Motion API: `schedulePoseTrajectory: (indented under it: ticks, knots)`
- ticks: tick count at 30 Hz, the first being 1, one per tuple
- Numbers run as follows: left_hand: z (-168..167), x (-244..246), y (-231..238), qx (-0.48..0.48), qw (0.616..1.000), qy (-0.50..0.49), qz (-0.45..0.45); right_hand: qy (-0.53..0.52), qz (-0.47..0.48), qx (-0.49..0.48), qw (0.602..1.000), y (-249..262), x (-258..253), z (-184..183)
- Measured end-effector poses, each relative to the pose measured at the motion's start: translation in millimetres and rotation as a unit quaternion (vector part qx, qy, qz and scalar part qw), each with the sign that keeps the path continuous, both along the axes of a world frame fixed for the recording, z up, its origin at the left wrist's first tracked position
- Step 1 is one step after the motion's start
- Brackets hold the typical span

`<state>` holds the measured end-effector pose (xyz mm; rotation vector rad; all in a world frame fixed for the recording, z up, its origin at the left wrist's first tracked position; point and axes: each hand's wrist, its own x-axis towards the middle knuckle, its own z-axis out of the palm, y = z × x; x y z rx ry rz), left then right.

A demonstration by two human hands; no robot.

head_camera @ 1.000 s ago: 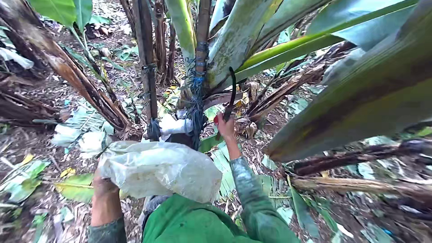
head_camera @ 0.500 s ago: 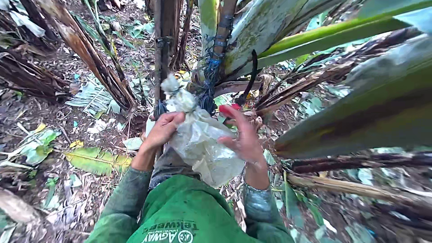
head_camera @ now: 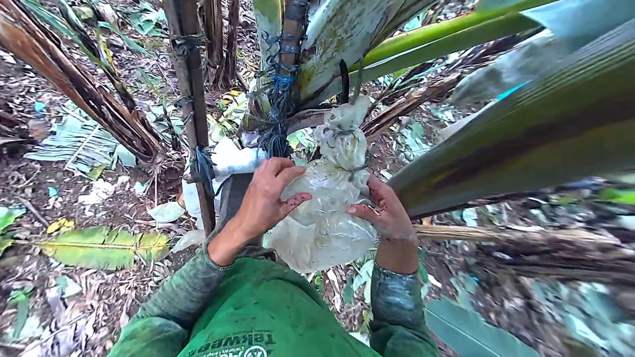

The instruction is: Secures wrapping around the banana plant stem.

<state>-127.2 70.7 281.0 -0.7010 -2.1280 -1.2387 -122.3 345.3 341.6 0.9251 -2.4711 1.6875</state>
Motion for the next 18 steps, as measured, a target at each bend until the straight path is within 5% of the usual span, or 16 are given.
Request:
schedulePoseTrajectory:
  ticks: [4,9,14,18]
  knots:
    - [3,-4,16,0.048,0.995,0.091,0.013,-0.01,0.019,-0.041,0.999,9,5,1]
    - [11,-11,18,-0.002,0.988,0.141,-0.063,-0.023,0.033,-0.015,0.999,11,5,-3]
    - [28,-20,1,0.093,0.983,-0.013,-0.155,-0.073,-0.077,0.116,0.987,12,7,7]
    - [19,-17,9,0.127,0.979,-0.074,-0.139,-0.099,-0.117,0.225,0.962,-4,7,14]
